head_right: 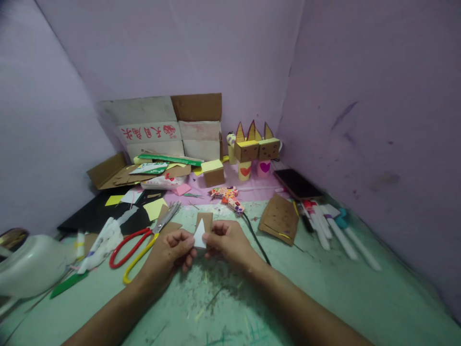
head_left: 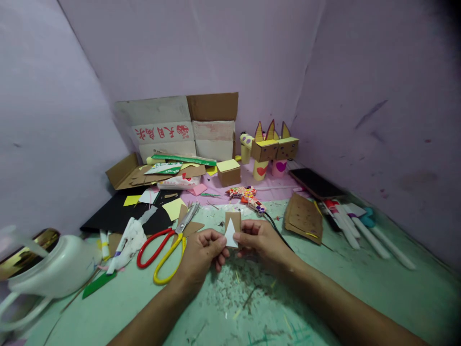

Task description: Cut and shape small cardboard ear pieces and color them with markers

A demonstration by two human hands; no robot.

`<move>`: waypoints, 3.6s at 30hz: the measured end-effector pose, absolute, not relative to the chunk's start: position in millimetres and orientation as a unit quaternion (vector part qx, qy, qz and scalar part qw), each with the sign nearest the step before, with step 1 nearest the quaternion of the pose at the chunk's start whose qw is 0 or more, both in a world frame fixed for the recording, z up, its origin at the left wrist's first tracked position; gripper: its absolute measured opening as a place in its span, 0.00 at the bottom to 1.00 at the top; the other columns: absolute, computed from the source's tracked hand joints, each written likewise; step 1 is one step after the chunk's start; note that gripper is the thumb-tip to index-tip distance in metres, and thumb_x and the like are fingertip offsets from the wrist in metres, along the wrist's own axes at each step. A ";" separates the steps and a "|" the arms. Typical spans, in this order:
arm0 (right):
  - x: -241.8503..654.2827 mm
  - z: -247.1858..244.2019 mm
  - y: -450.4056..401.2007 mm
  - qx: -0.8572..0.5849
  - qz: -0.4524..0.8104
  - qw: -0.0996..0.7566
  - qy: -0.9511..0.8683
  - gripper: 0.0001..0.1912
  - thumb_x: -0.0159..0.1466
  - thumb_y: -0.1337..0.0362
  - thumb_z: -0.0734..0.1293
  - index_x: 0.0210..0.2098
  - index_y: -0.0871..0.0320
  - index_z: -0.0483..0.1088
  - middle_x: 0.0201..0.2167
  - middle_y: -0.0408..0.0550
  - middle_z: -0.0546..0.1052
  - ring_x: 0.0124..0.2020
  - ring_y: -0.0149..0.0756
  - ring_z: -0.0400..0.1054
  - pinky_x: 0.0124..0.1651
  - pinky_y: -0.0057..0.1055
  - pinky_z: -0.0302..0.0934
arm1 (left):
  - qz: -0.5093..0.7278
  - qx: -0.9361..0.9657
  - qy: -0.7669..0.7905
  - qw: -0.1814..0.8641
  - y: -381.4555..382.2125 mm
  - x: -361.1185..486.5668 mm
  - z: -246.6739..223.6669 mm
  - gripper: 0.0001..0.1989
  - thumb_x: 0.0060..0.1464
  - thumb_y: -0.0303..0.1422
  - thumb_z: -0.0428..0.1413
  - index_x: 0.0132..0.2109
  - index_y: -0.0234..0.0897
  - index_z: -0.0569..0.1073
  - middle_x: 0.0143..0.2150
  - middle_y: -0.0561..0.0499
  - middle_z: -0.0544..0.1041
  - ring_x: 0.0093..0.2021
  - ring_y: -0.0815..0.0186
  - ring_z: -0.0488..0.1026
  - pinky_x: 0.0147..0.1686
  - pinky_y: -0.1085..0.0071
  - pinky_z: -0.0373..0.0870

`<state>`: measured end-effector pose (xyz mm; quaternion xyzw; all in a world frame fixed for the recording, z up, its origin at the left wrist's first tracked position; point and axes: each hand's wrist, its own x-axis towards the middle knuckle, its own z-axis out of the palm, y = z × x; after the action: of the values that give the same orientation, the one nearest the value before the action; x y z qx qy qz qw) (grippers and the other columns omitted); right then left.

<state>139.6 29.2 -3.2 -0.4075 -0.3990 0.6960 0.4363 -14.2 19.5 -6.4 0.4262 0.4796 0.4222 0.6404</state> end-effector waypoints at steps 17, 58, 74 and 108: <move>138.5 -2.6 28.1 -0.398 0.726 0.391 -0.402 0.16 0.40 0.63 0.76 0.26 0.63 0.74 0.20 0.44 0.76 0.22 0.29 0.70 0.27 0.25 0.65 | 0.427 0.438 0.525 0.592 19.3 -13.1 -3.7 0.13 0.36 0.36 0.62 0.24 0.32 0.69 0.15 0.53 0.71 0.13 0.75 0.62 0.11 0.81 0.58; 135.3 -0.7 21.2 -0.486 0.685 0.414 -0.352 0.04 0.40 0.71 0.70 0.17 0.62 0.70 0.14 0.41 0.71 0.17 0.27 0.66 0.21 0.23 0.61 | 0.406 0.426 0.530 0.610 15.2 -5.9 -2.1 0.11 0.35 0.34 0.59 0.21 0.35 0.64 0.12 0.57 0.66 0.11 0.77 0.57 0.09 0.82 0.50; 136.4 -6.6 26.7 -0.472 0.710 0.420 -0.311 0.08 0.40 0.69 0.71 0.15 0.63 0.67 0.13 0.40 0.66 0.16 0.23 0.58 0.20 0.23 0.57 | 0.385 0.382 0.450 0.709 24.9 -14.9 -6.6 0.10 0.39 0.36 0.56 0.22 0.31 0.70 0.16 0.49 0.72 0.12 0.73 0.63 0.09 0.80 0.56; 139.9 -8.3 27.3 -0.443 0.741 0.399 -0.310 0.06 0.46 0.73 0.71 0.18 0.66 0.69 0.14 0.40 0.66 0.15 0.21 0.59 0.19 0.19 0.63 | 0.354 0.396 0.525 0.665 19.8 -9.8 -3.9 0.09 0.35 0.33 0.59 0.20 0.33 0.66 0.13 0.57 0.67 0.11 0.79 0.58 0.08 0.83 0.51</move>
<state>139.9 27.3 -8.3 -0.4426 -0.3098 0.7407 0.3994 -9.8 19.8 -3.9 0.3961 0.5249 0.3545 0.6648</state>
